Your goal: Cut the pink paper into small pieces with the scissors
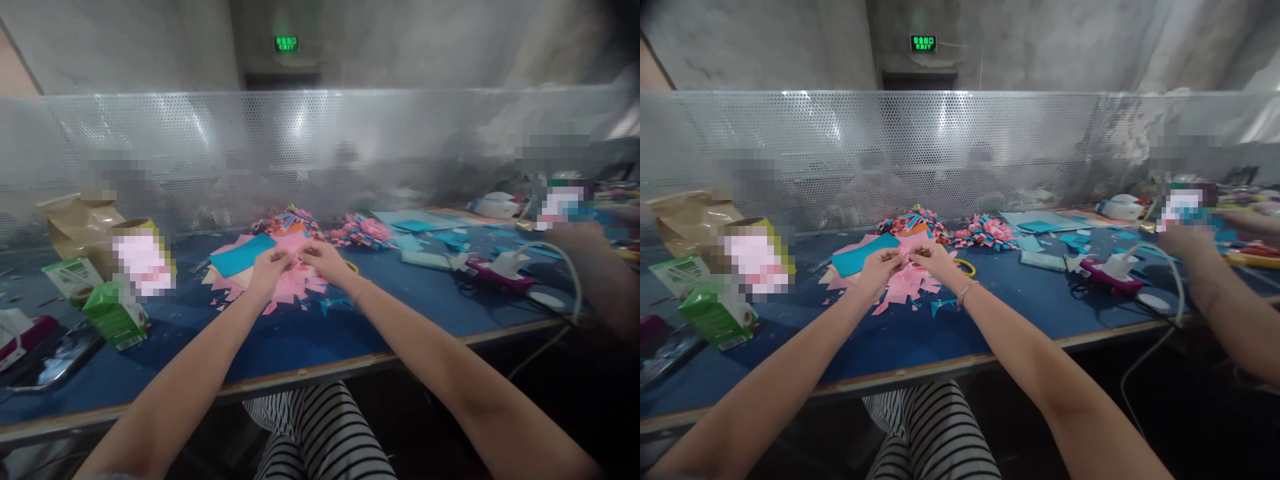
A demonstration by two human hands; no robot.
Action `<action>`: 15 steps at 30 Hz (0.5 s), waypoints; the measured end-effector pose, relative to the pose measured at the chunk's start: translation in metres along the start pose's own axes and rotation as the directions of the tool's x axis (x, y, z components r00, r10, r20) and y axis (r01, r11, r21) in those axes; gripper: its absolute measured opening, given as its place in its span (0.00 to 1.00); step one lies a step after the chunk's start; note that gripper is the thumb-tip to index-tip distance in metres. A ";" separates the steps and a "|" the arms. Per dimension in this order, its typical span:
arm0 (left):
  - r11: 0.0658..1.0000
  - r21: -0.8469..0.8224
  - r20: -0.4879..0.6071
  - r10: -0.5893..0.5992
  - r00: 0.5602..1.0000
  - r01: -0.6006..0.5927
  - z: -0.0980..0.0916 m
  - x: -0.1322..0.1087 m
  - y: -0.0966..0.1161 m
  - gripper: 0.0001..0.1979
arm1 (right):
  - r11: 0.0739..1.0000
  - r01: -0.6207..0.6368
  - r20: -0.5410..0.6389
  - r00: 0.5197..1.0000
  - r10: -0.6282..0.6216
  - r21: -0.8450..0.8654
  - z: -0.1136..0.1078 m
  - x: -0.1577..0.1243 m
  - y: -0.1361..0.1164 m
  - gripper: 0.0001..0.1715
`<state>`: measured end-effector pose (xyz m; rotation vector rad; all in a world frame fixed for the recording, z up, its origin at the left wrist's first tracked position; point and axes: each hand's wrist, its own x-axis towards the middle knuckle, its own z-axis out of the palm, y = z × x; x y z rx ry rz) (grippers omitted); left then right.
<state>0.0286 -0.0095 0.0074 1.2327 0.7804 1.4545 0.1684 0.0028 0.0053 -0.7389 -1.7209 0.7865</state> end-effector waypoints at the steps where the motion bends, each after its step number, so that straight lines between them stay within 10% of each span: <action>1: 1.000 0.005 0.001 0.003 1.000 -0.003 0.000 0.000 0.000 0.12 | 1.000 -0.002 0.002 1.000 0.002 0.006 0.000 0.000 0.000 0.06; 15: 0.968 0.227 0.043 0.102 0.994 -0.109 -0.004 0.000 -0.003 0.12 | 0.993 -0.002 -0.003 1.000 0.002 -0.118 0.002 0.000 -0.005 0.03</action>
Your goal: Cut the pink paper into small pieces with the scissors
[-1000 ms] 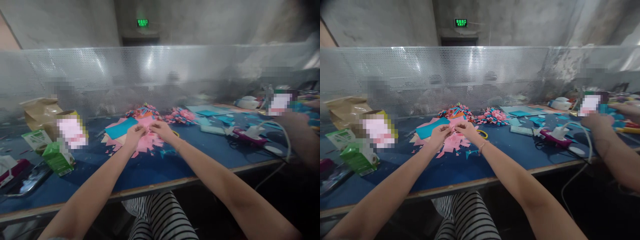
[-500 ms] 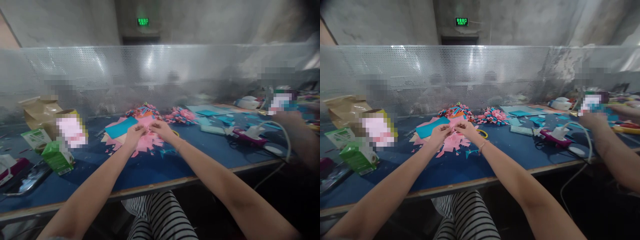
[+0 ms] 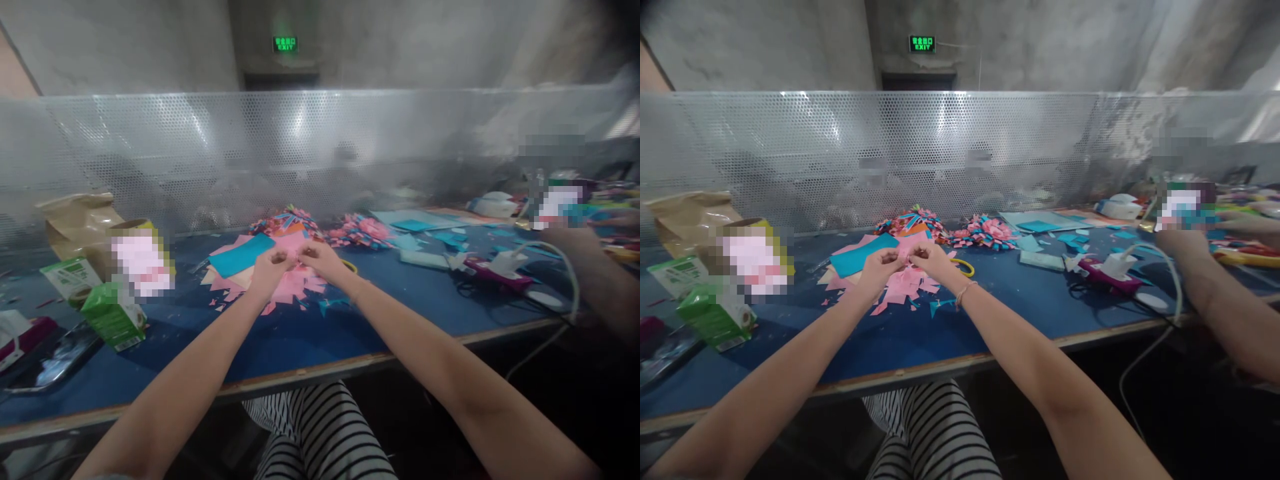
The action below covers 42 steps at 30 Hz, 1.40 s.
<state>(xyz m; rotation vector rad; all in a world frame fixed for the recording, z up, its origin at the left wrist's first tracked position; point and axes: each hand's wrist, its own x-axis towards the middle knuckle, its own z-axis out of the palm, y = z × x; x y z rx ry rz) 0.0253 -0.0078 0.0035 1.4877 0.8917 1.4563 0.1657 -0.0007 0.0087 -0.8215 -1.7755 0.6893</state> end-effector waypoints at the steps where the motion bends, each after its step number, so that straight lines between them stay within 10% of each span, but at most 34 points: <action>1: 1.000 -0.009 0.001 -0.014 1.000 0.014 0.000 0.000 0.000 0.13 | 1.000 0.004 -0.002 1.000 -0.004 -0.011 0.000 0.000 0.001 0.02; 8: 0.956 -0.140 0.143 -0.237 0.961 0.256 0.005 -0.004 0.007 0.14 | 0.999 0.034 0.024 0.999 -0.035 0.011 0.002 0.002 0.008 0.02; 29: 0.819 -0.436 0.137 -0.348 0.927 0.372 0.002 -0.001 0.006 0.02 | 0.986 0.115 -0.012 0.993 -0.118 -0.122 0.003 0.002 0.009 0.04; 42: 0.757 -0.526 0.099 -0.398 0.912 0.387 0.001 0.003 0.005 0.02 | 0.850 0.358 -0.004 0.921 -0.390 -0.387 -0.001 -0.003 -0.001 0.09</action>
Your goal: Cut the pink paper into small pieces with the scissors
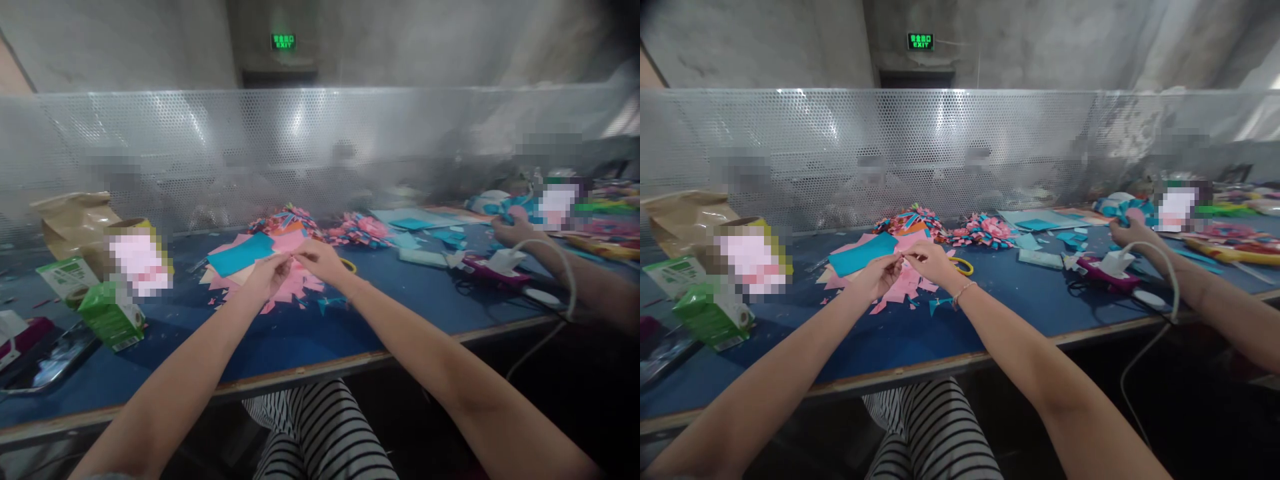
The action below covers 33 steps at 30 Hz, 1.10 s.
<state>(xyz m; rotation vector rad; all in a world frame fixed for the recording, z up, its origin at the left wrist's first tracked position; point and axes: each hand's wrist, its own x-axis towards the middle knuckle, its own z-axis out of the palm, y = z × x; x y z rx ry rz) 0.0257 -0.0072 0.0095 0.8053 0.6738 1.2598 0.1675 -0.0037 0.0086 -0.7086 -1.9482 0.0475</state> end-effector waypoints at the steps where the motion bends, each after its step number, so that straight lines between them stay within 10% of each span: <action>1: 1.000 -0.002 -0.001 -0.016 1.000 0.016 0.000 0.000 0.001 0.02 | 1.000 0.009 0.001 1.000 -0.009 -0.005 0.000 0.000 0.000 0.09; 26: 0.972 -0.004 0.089 -0.236 0.968 0.237 -0.005 -0.003 0.007 0.03 | 0.879 0.375 0.277 0.914 -0.297 -0.295 -0.014 -0.007 0.006 0.14; 33: 0.972 0.026 0.138 -0.234 0.962 0.233 -0.002 -0.006 0.010 0.04 | 0.969 0.213 0.007 0.977 -0.214 -0.122 -0.006 -0.005 0.003 0.10</action>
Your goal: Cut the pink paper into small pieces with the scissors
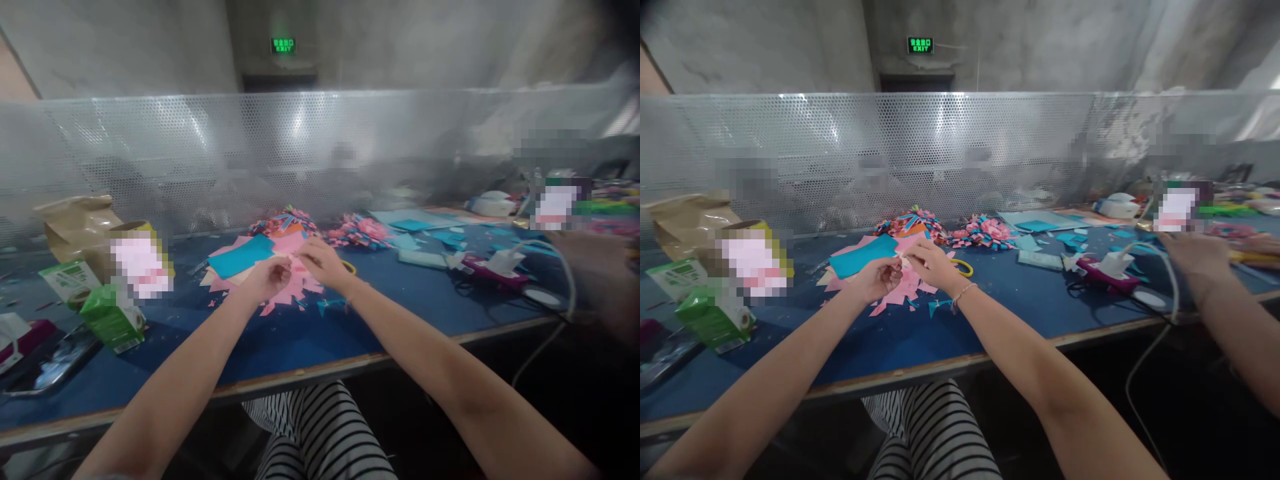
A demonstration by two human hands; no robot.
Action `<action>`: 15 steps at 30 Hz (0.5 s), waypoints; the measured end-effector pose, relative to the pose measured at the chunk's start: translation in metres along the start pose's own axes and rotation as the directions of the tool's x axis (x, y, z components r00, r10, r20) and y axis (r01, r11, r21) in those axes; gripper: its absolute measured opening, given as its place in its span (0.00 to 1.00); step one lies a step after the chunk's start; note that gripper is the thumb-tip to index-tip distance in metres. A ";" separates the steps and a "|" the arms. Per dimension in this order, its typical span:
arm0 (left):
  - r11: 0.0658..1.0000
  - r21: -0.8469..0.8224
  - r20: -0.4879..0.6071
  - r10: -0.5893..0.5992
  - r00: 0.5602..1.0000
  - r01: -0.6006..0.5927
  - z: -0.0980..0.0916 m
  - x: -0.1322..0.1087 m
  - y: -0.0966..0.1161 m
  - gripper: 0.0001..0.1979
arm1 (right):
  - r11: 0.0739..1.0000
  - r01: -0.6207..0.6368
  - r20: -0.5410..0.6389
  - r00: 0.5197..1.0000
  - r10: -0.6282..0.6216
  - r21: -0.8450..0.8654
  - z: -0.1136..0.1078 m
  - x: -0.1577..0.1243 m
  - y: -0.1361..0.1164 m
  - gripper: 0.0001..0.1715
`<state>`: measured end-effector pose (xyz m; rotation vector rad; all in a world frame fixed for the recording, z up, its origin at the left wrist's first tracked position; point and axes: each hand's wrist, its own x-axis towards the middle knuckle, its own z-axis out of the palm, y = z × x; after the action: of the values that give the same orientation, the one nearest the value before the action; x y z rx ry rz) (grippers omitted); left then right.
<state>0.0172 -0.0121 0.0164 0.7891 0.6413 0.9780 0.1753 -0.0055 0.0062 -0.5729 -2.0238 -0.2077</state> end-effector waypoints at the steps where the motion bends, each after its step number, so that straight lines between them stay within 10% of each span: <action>1: 1.000 0.025 -0.003 -0.005 1.000 0.005 0.000 0.000 0.000 0.05 | 1.000 -0.023 -0.024 0.999 0.023 0.013 0.001 0.000 0.001 0.09; 15: 0.756 0.596 0.017 0.324 0.946 -0.269 0.001 0.006 -0.013 0.05 | 0.961 -0.276 0.175 0.947 0.269 0.017 0.005 0.004 -0.003 0.09</action>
<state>0.0270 -0.0109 0.0061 1.4490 0.9405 1.1180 0.1686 -0.0047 0.0072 -0.8612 -2.0807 0.0527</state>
